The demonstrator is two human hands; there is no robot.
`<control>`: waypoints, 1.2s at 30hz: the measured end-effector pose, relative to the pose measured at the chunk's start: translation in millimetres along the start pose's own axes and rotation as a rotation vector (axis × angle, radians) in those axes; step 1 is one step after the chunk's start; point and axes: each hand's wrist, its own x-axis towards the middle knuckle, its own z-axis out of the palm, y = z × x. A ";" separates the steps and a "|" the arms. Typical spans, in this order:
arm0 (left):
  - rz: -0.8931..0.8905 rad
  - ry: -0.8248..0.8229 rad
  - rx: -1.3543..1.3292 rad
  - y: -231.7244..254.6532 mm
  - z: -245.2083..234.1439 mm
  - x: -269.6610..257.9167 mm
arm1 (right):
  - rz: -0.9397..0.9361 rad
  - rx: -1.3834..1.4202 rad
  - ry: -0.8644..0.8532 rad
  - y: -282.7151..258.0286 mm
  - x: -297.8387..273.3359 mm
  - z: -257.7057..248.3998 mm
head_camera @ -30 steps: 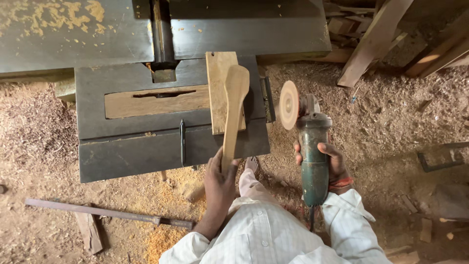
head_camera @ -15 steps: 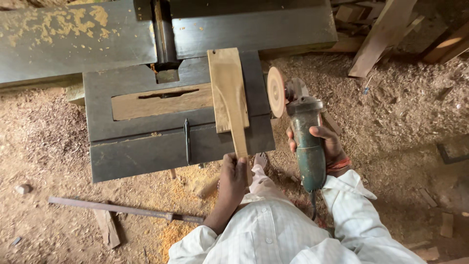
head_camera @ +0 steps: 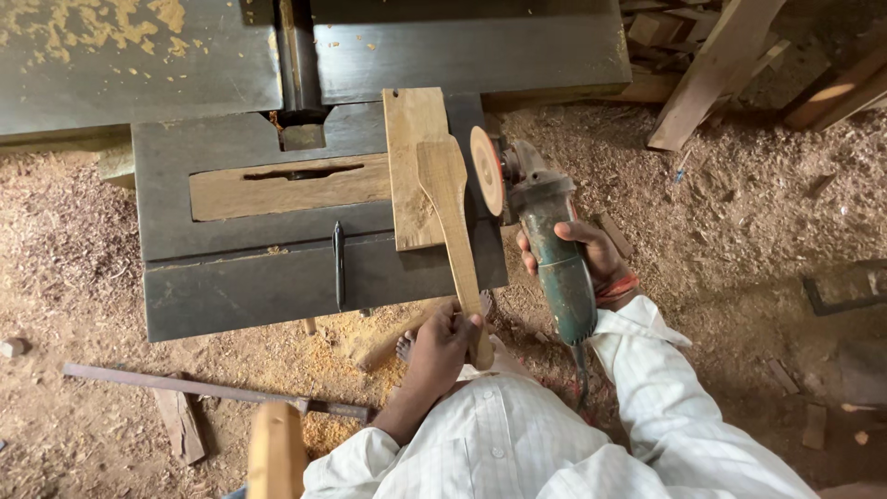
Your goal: The person uses an angle grinder with a sanding disc to smooth the surface and edges of a wooden spoon. They hold the spoon with one hand and operate the tool with the other, rotating the spoon to access different areas.
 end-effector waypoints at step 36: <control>0.014 -0.025 -0.063 -1.7 11.5 3.6 | 0.035 0.084 0.008 12.4 21.1 11.7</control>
